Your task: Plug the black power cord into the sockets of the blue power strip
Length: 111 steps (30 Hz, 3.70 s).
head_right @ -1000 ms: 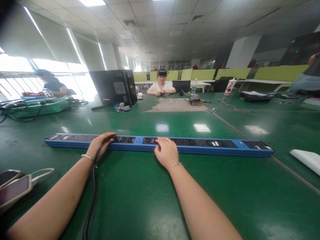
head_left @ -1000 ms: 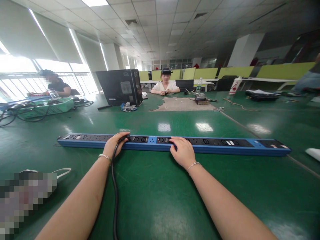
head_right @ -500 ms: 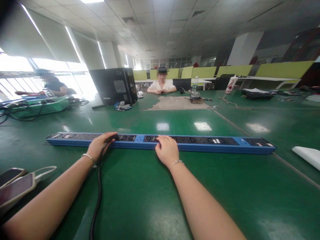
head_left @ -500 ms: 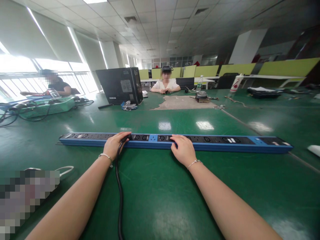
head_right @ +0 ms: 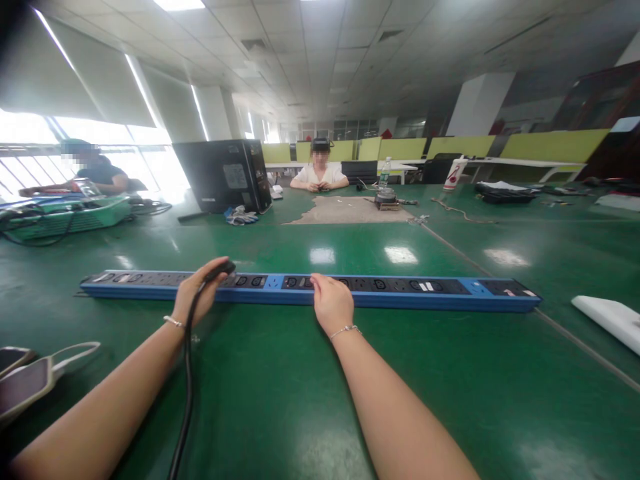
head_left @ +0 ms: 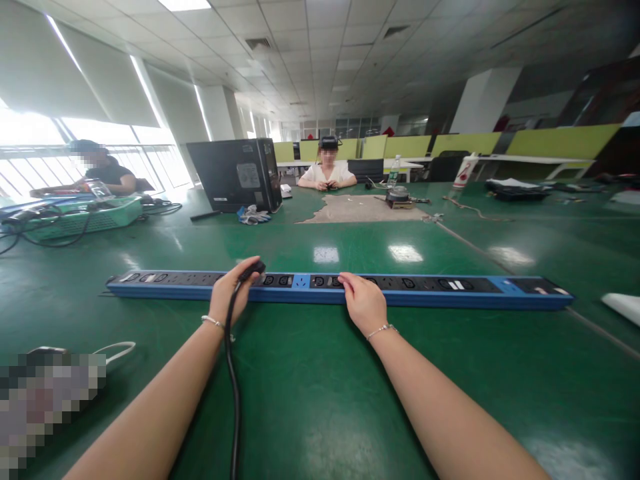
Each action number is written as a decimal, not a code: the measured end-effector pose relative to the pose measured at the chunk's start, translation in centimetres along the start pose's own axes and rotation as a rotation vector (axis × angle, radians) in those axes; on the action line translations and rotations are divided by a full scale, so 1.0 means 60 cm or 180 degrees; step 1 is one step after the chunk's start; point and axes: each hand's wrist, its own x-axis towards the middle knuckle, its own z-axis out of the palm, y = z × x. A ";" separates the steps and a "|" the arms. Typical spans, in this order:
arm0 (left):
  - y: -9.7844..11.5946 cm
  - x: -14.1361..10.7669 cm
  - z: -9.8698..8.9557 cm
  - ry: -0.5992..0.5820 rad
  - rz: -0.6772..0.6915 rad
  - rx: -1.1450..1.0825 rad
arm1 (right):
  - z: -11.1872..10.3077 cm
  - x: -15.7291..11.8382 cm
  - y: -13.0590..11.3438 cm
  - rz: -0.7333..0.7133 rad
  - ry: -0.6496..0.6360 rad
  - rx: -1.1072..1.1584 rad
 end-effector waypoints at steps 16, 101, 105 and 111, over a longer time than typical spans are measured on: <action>0.096 -0.002 0.085 -0.0926 0.0348 0.0585 | -0.002 -0.001 0.000 0.0193 0.0064 -0.0052; 0.244 -0.019 0.192 -0.1269 0.1193 0.0810 | -0.044 0.011 0.096 0.1275 0.0663 -0.0791; 0.238 -0.024 0.190 -0.1241 0.1195 0.0852 | -0.045 0.010 0.095 0.1291 0.0650 -0.0797; 0.243 -0.028 0.186 -0.1261 0.1281 0.1077 | -0.045 0.013 0.086 0.1007 0.0684 -0.0520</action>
